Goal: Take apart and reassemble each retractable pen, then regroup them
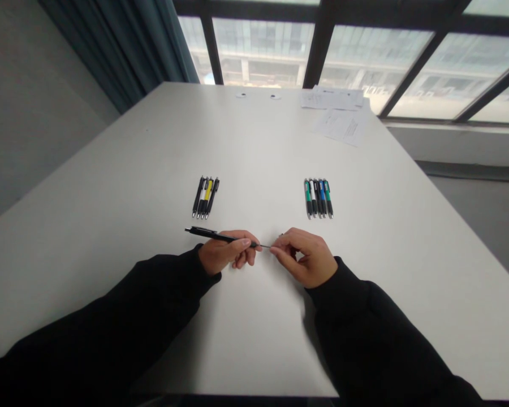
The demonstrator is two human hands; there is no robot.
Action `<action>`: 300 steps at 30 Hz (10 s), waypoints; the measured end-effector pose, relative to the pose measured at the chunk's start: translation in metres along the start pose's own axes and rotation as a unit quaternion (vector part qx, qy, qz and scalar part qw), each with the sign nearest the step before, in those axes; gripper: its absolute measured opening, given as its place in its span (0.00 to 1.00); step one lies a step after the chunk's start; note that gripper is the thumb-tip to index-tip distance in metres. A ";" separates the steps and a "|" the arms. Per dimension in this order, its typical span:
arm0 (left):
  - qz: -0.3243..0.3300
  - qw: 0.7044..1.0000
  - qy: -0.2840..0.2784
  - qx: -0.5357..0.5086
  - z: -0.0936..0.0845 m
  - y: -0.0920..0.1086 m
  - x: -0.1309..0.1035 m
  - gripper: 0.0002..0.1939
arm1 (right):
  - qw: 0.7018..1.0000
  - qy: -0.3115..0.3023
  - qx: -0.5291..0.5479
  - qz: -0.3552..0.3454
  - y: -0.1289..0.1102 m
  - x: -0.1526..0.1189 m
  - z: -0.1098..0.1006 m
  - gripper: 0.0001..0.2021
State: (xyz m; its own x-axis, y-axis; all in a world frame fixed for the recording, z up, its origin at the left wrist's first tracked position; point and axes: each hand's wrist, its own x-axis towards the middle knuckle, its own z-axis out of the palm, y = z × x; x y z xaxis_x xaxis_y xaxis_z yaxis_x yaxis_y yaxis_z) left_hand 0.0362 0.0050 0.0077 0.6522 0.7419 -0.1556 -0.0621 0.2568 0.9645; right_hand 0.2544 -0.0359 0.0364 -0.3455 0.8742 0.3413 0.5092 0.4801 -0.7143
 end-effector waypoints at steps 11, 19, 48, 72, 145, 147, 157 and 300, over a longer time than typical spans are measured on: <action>0.002 0.985 0.134 -0.105 0.000 -0.001 0.003 0.29 | 0.994 -0.062 -0.059 0.072 0.049 -0.008 -0.039 0.10; -0.007 0.987 0.125 -0.105 0.001 0.000 0.003 0.31 | 0.987 -0.090 -0.128 0.043 0.055 -0.007 -0.033 0.06; -0.013 0.987 0.129 -0.098 0.001 0.002 0.002 0.33 | 0.988 -0.063 -0.132 0.052 0.055 -0.007 -0.033 0.06; 0.102 0.989 0.104 -0.037 -0.010 -0.009 -0.001 0.16 | 0.992 0.061 0.090 0.066 0.013 -0.013 -0.001 0.06; 0.217 0.783 0.239 0.532 -0.008 -0.014 0.001 0.05 | 0.976 -0.001 -0.159 0.151 0.046 -0.029 -0.032 0.07; 0.214 0.784 0.236 0.533 -0.009 -0.015 0.001 0.05 | 0.975 -0.003 -0.161 0.152 0.047 -0.029 -0.032 0.07; 0.212 0.786 0.236 0.531 -0.008 -0.014 0.001 0.05 | 0.977 -0.006 -0.150 0.148 0.049 -0.030 -0.032 0.07; -0.084 0.987 -0.123 -0.057 0.024 -0.013 -0.006 0.21 | 0.926 0.051 0.327 0.181 0.039 -0.027 -0.014 0.09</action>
State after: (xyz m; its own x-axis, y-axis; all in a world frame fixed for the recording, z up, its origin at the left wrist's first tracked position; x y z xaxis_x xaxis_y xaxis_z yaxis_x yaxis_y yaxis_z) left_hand 0.0513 -0.0173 0.0010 0.8233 0.5143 -0.2403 -0.0143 0.4419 0.8969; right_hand 0.2943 -0.0397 0.0075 -0.1525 0.9876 0.0384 -0.0212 0.0356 -0.9991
